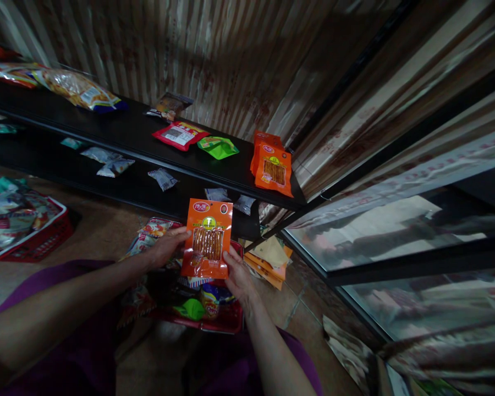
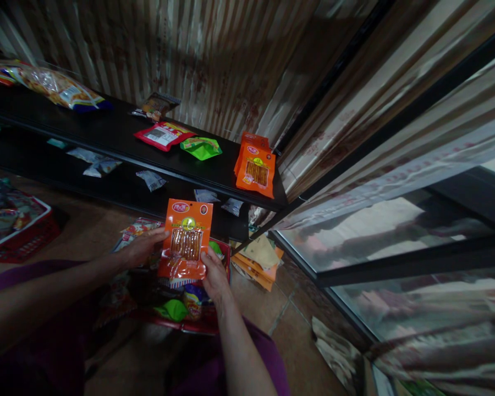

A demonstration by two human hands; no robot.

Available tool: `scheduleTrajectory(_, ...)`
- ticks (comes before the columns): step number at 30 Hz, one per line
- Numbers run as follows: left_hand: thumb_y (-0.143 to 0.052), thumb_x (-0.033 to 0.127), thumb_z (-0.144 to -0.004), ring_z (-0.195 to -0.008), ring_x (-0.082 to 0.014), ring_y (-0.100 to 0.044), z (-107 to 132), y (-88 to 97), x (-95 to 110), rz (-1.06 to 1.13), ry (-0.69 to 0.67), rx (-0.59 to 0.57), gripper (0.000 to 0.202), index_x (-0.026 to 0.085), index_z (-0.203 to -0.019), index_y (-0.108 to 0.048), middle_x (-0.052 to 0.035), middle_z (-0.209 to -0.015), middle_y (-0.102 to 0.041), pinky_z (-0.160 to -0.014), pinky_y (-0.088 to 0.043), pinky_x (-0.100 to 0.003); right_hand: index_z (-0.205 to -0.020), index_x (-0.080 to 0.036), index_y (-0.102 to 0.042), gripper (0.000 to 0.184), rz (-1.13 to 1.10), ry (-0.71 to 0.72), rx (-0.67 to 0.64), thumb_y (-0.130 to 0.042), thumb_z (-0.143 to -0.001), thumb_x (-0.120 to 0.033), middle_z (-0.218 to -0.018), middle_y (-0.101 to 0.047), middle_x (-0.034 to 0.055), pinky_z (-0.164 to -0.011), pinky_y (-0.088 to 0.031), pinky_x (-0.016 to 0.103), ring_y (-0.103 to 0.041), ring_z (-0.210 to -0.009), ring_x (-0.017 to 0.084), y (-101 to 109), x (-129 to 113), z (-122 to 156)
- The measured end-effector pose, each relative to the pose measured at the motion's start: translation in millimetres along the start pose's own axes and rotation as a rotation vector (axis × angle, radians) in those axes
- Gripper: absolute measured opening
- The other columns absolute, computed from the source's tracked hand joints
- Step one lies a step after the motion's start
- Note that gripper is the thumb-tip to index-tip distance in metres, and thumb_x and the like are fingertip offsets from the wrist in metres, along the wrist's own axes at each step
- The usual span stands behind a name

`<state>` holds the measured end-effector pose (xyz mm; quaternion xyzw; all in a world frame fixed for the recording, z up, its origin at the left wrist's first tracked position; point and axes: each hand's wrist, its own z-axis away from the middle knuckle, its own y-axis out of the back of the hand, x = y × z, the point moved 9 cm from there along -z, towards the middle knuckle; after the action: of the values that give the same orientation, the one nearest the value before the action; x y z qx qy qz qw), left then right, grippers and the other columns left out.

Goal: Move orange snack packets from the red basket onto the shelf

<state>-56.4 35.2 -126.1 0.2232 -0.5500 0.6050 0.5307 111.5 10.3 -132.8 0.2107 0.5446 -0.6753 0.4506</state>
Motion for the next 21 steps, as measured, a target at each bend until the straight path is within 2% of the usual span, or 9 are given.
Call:
scheduleTrajectory(7, -0.069, 0.041, -0.076, -0.083, -0.0195, -0.069, 0.0, 3.1, 0.4, 0.032, -0.005, 0.040, 0.033, 0.019, -0.100, -0.067, -0.0068, -0.097, -0.072, -0.074, -0.054, -0.030, -0.106, -0.021, -0.068, 0.038, 0.007, 0.007, -0.026, -0.078, -0.070, -0.028, -0.100, -0.076, 0.0025, -0.083, -0.053, 0.033, -0.071, -0.087, 0.020, -3.8, -1.4, 1.8)
scheduleTrajectory(13, -0.073, 0.040, -0.072, -0.090, -0.0225, -0.068, 1.5, 2.1, -2.2, 0.077, 0.021, 0.071, 0.039, 0.017, -0.102, -0.066, -0.0086, -0.101, -0.072, -0.079, -0.056, -0.035, -0.103, -0.021, -0.070, 0.038, 0.013, -0.011, -0.008, -0.080, -0.067, -0.029, -0.099, -0.076, 0.0019, -0.080, -0.053, 0.031, -0.071, -0.085, 0.019, -5.1, -1.4, 4.0)
scheduleTrajectory(21, -0.068, 0.046, -0.074, -0.088, -0.0226, -0.067, 0.5, 0.8, -4.5, -0.017, 0.006, 0.057, 0.038, 0.021, -0.101, -0.069, -0.0070, -0.100, -0.072, -0.078, -0.053, -0.033, -0.107, -0.021, -0.068, 0.041, 0.000, -0.012, -0.029, -0.080, -0.068, -0.030, -0.100, -0.075, 0.0041, -0.085, -0.053, 0.036, -0.071, -0.086, 0.021, -1.1, 2.0, 0.9)
